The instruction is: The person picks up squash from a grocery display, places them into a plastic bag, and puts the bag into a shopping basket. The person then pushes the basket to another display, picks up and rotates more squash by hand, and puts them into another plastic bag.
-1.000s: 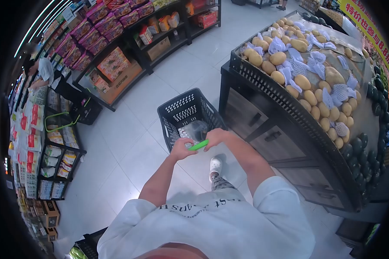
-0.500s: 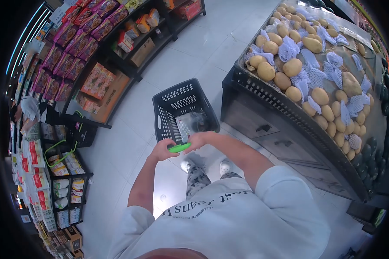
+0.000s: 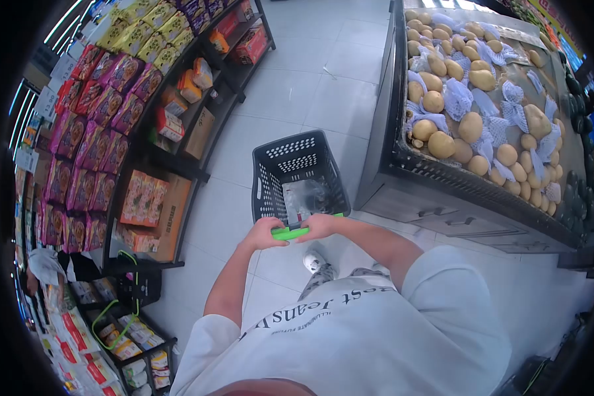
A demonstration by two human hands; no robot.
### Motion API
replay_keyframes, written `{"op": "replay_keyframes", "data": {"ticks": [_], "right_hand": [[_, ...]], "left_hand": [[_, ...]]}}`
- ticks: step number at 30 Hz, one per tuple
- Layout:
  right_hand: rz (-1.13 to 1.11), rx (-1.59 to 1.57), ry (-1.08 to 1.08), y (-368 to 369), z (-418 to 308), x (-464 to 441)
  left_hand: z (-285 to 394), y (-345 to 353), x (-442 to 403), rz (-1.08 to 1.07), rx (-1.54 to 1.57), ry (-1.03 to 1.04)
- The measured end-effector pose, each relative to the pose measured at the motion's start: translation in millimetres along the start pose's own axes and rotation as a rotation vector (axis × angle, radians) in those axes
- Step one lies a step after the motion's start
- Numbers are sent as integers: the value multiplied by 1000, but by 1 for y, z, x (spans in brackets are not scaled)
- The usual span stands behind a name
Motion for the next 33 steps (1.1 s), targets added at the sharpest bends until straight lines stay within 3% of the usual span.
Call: {"op": "replay_keyframes", "data": {"ticks": [5,6,9,10,13,16,20,24,28,33], "right_hand": [[160,-94,88,-43,-1,-34],[161,-104,117,-53,0,-41],[260,-117,167,-85,9,-62],[292,-135,163,-92,15,-67],[329,-170,170,-119,27,-85],[328,-183,184,-148,43,-104],[336,-232,225,-191,63,-113],[379,-185,239,-226,98,-129],[389,-159,308,-270,120,-139],[428,-173,277,-314,154,-158]], "left_hand": [[-35,-60,-57,-28,-209,192],[-39,-70,-70,-123,-246,148],[-41,-91,-103,-136,-274,27],[-33,-100,-114,-201,-215,59],[-60,-122,-150,-26,-44,94],[-120,-129,-209,122,613,-110],[-102,-159,-247,91,44,-422],[-98,-183,-292,132,40,-596],[-105,-202,-341,314,2,-451],[-123,-223,-401,333,97,-401]]}}
Point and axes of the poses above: each hand's wrist, its own x-axis away from the middle knuckle, its own y-axis out of the palm, z = x × y, the point moved 3 cm from there along -x, towards the middle knuckle, and after that the axes turned 6 degrees about x, right-handed, at the moved point
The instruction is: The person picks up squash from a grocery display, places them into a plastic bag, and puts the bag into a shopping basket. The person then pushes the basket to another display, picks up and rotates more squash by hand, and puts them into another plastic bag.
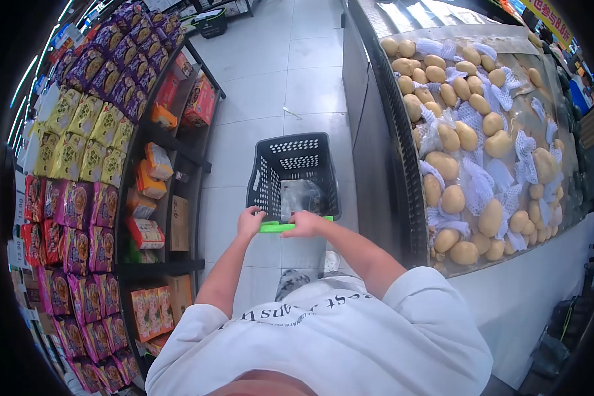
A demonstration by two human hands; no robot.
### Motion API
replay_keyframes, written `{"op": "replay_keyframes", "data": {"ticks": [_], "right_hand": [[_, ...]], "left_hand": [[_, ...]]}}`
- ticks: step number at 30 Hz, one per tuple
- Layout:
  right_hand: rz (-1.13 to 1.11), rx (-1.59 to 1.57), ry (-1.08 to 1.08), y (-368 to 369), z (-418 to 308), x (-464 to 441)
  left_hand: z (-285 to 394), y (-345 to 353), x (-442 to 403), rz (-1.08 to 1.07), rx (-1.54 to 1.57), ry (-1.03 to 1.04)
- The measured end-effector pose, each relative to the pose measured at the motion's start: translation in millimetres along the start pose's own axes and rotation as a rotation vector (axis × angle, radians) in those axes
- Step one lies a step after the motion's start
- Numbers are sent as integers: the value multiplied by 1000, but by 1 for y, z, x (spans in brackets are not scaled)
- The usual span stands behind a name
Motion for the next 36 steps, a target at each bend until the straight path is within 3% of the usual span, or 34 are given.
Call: {"op": "replay_keyframes", "data": {"ticks": [17,36], "right_hand": [[112,-117,134,-166,72,-157],[182,-171,315,-338,165,-286]], "left_hand": [[117,-10,-248,-193,-74,-64],[251,9,-475,-306,-150,105]]}}
Point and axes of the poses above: each hand's wrist, its own x-axis away from the middle knuckle, its own y-axis out of the palm, z = x × y, the point moved 3 cm from there along -x, towards the middle knuckle, and after that the axes turned 6 degrees about x, right-handed, at the moved point
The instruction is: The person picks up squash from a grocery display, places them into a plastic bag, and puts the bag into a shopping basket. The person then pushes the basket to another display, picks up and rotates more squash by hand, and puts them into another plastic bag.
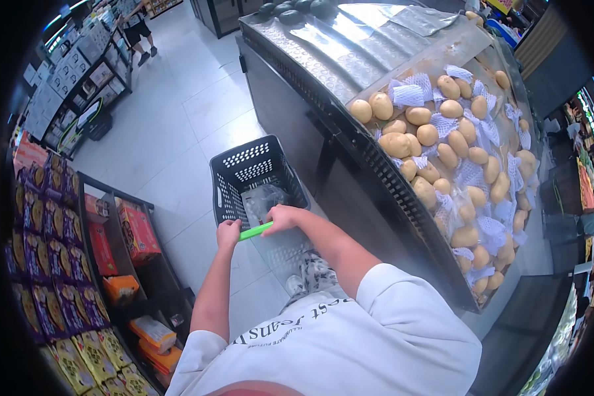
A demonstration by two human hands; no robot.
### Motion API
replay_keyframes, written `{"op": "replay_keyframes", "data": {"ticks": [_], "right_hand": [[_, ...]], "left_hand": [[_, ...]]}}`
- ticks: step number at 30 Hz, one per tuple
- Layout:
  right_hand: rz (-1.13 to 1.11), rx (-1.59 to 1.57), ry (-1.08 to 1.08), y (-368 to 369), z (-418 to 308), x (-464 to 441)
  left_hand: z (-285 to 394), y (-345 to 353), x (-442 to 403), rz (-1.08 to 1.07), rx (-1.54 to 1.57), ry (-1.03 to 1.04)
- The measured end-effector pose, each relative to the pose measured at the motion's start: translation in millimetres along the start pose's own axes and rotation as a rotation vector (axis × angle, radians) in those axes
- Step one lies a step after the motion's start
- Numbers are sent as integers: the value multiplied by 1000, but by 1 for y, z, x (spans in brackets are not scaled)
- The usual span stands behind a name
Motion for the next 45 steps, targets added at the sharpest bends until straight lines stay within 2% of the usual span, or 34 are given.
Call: {"op": "replay_keyframes", "data": {"ticks": [8,14,17,20,28,45], "right_hand": [[-27,-16,-24,-82,15,-75],[-4,52,-65,-162,43,-153],[-30,67,-53,-180,49,-182],[-30,98,-58,-209,57,-214],[-27,46,-26,-278,62,-285],[47,89,84,-419,77,-445]], "left_hand": [[44,-18,-99,14,23,16],[90,-27,-205,-43,-31,-50],[100,-34,-230,-52,6,-71],[117,-41,-264,47,21,-59],[161,-72,-348,98,175,96],[263,-131,-550,-21,46,161]]}}
Point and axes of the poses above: each hand's wrist, its own x-axis away from the middle knuckle, its own y-axis out of the palm, z = x × y, the point moved 3 cm from there along -x, towards the middle knuckle, and after that the axes turned 6 degrees about x, right-handed, at the moved point
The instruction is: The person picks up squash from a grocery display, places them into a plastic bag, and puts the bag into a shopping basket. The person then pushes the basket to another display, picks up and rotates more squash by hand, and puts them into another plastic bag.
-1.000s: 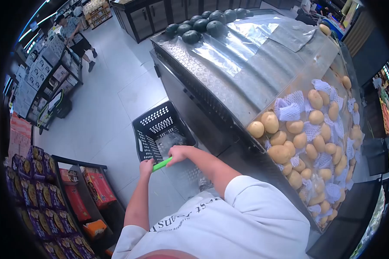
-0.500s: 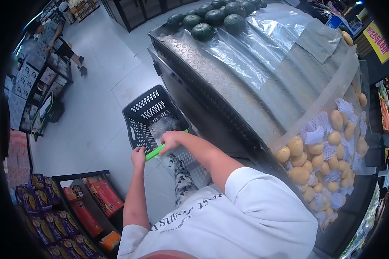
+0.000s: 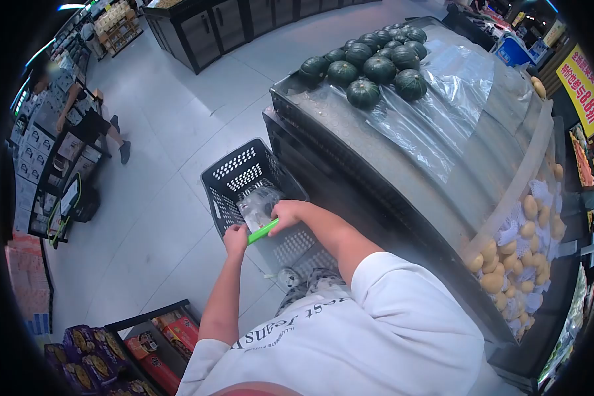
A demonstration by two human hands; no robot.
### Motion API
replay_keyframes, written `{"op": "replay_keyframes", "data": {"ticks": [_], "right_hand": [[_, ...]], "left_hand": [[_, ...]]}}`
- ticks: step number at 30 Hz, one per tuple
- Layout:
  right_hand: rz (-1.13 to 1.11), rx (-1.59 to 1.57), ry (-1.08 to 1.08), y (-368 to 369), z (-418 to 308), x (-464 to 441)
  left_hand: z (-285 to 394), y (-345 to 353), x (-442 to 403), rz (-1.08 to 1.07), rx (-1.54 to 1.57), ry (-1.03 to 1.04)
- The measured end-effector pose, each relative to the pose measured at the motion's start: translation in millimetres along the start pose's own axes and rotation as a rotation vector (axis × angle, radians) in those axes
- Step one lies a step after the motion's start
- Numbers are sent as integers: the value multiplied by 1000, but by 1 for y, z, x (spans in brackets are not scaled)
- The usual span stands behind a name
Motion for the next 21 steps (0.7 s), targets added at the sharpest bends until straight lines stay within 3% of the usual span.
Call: {"op": "replay_keyframes", "data": {"ticks": [7,12,17,21], "right_hand": [[71,-30,3,-45,13,-60],[-11,-178,15,-41,12,-81],[-18,-234,29,-44,10,-79],[23,-252,11,-42,17,-88]], "left_hand": [[23,-15,-82,-16,-1,56],[23,-25,-107,-61,-77,73],[21,-35,-97,41,205,300],[33,-44,-99,135,174,535]]}}
Point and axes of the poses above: each hand's wrist, its own x-axis away from the middle knuckle, its own y-axis out of the palm, z = x × y, the point moved 3 cm from there along -x, towards the middle knuckle, and after that the axes turned 6 degrees about x, right-handed, at the moved point
